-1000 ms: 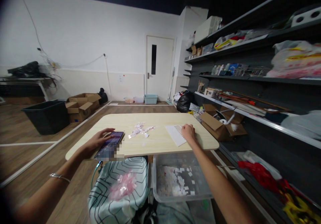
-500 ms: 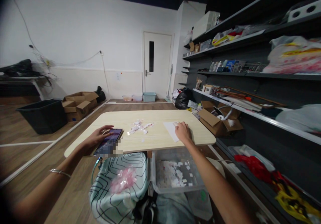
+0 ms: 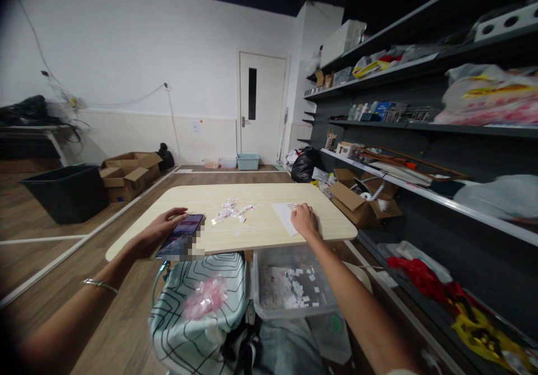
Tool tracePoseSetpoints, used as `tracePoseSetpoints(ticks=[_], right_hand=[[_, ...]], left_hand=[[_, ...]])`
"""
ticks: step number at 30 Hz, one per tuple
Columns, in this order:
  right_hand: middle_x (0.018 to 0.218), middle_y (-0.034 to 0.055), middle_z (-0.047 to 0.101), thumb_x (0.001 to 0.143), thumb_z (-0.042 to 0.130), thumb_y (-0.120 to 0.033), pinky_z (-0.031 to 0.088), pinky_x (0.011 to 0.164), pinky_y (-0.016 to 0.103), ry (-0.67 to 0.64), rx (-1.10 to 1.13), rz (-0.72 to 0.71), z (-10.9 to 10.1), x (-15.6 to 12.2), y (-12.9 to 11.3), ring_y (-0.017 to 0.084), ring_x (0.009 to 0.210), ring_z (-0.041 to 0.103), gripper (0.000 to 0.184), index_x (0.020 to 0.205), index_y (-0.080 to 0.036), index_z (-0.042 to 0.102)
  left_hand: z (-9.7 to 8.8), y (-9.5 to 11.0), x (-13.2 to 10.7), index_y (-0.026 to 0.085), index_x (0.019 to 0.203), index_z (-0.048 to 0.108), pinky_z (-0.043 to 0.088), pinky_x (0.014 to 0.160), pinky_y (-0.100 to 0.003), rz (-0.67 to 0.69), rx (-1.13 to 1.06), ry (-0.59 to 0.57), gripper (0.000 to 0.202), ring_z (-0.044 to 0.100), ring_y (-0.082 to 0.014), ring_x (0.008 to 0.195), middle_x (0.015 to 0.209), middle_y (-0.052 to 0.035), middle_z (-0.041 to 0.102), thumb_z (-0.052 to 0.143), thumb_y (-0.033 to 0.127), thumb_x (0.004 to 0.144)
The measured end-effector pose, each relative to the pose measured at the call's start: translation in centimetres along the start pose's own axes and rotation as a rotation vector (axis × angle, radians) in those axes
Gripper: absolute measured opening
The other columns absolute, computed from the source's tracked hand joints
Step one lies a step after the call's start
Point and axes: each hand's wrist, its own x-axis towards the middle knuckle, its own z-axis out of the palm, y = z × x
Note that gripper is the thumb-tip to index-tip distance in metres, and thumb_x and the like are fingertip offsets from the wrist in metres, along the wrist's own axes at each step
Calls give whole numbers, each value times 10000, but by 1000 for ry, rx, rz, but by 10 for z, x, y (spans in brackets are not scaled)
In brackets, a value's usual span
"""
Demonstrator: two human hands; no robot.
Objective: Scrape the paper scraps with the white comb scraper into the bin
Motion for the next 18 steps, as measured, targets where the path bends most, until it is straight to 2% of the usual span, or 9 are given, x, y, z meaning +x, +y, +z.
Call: tracePoseSetpoints(ticks=[2, 5, 7, 14, 18], right_hand=[[1603, 145, 784, 1185, 844, -451, 716, 1159, 575, -3, -3, 0, 0, 0, 0, 327, 1372, 805, 416, 1532, -228, 796], [1612, 147, 781, 1186, 843, -452, 713, 1165, 578, -6, -5, -2, 0, 0, -1, 329, 1379, 802, 417, 1536, -231, 795], [1616, 148, 779, 1186, 842, -452, 711, 1169, 579, -8, -6, -4, 0, 0, 0, 329, 1383, 800, 417, 1537, -232, 795], [1608, 146, 783, 1186, 842, -452, 714, 1162, 575, -1, -21, -5, 0, -1, -1, 327, 1375, 803, 414, 1533, -231, 796], [1605, 146, 784, 1188, 840, -452, 716, 1160, 571, 1, -27, -4, 0, -1, -1, 324, 1370, 805, 408, 1530, -232, 798]], left_hand=[[-1, -3, 7, 226, 1458, 859, 705, 1178, -573, 8, 55, -8, 1170, 860, -476, 1377, 1525, -228, 878, 799, 1134, 722], [-3, -7, 20, 265, 1394, 885, 595, 1343, -611, 33, 152, -18, 1170, 775, -515, 1523, 1592, -211, 856, 866, 1122, 598], [-5, -9, 26, 288, 1383, 890, 546, 1393, -619, 53, 204, -28, 1146, 741, -524, 1569, 1611, -190, 852, 872, 1105, 580], [-5, -13, 28, 255, 1456, 861, 581, 1362, -617, 85, 297, -49, 1147, 773, -515, 1528, 1614, -211, 844, 769, 1096, 682], [-4, -12, 28, 252, 1464, 857, 571, 1378, -623, 88, 314, -46, 1147, 769, -515, 1540, 1631, -217, 838, 756, 1097, 695]])
